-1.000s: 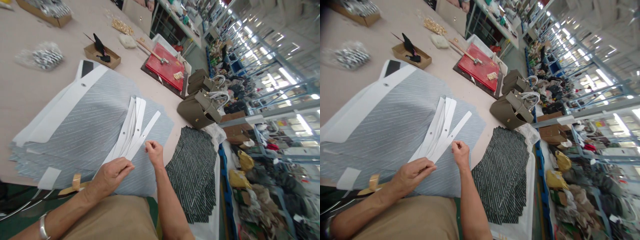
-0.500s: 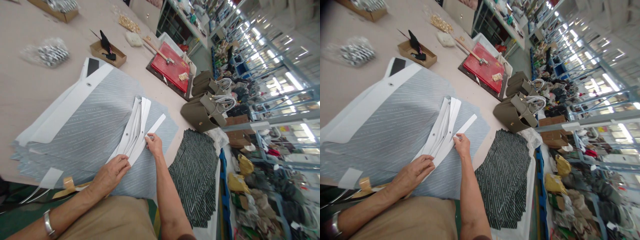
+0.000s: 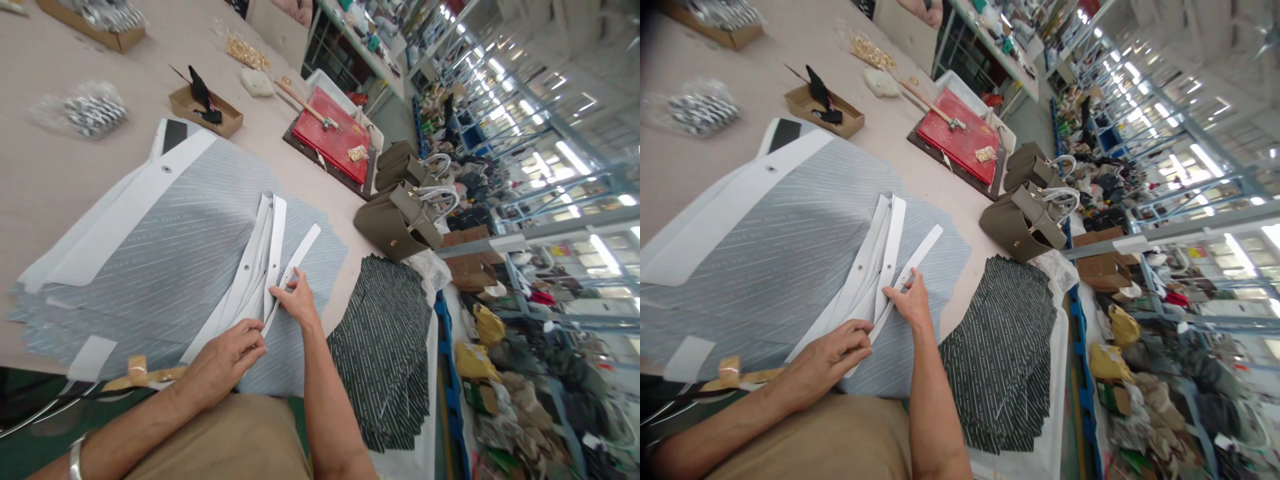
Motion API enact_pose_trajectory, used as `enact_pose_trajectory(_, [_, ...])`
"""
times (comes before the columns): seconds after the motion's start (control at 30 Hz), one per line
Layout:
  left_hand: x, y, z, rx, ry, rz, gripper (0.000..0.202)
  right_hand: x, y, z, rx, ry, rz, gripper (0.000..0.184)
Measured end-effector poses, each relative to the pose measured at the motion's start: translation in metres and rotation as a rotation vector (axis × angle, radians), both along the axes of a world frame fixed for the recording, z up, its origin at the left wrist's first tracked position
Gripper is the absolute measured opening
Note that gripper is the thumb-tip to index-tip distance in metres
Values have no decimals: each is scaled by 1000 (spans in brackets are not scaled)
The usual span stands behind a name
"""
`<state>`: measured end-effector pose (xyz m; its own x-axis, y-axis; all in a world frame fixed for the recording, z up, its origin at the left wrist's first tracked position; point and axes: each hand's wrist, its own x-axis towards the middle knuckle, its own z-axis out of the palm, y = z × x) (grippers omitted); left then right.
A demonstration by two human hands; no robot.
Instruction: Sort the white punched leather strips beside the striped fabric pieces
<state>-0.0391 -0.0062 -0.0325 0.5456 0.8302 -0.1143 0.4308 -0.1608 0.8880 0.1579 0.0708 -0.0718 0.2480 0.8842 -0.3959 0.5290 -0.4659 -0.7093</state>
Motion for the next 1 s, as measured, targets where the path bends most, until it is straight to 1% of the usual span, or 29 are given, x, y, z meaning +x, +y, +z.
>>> enact_pose_trajectory(0.1, [3,-7,-4,45,26,4,28,0,-3,-3,-19,62,-56,86])
enact_pose_trajectory(0.17, [5,-10,-8,91,46,6,29,-1,-6,-5,-2,86,-97,81])
enact_pose_trajectory(0.23, [5,-10,-14,153,73,23,31,-3,-10,-7,31,162,-144,66])
enact_pose_trajectory(0.33, [7,-8,-21,266,147,58,33,-3,-13,-12,58,296,-246,37])
enact_pose_trajectory(0.37, [8,-6,-23,307,187,63,32,-2,-12,-14,54,319,-284,30])
enact_pose_trajectory(0.43, [11,-3,-24,383,258,46,28,1,-8,-16,29,358,-364,23])
enact_pose_trajectory(0.5, [15,0,-25,432,289,2,24,4,-3,-18,3,431,-440,24])
enact_pose_trajectory(0.57, [18,3,-28,438,270,-38,21,6,3,-18,-10,490,-481,27])
enact_pose_trajectory(0.73, [19,8,-44,388,173,-13,23,4,11,-19,1,492,-415,29])
enact_pose_trajectory(0.8, [17,9,-48,374,150,-5,25,3,11,-20,11,480,-393,31])
enact_pose_trajectory(0.9, [15,9,-50,363,151,-2,26,3,12,-23,26,453,-368,35])
enact_pose_trajectory(1.0, [16,8,-50,357,165,-5,25,1,11,-24,98,390,-329,35])
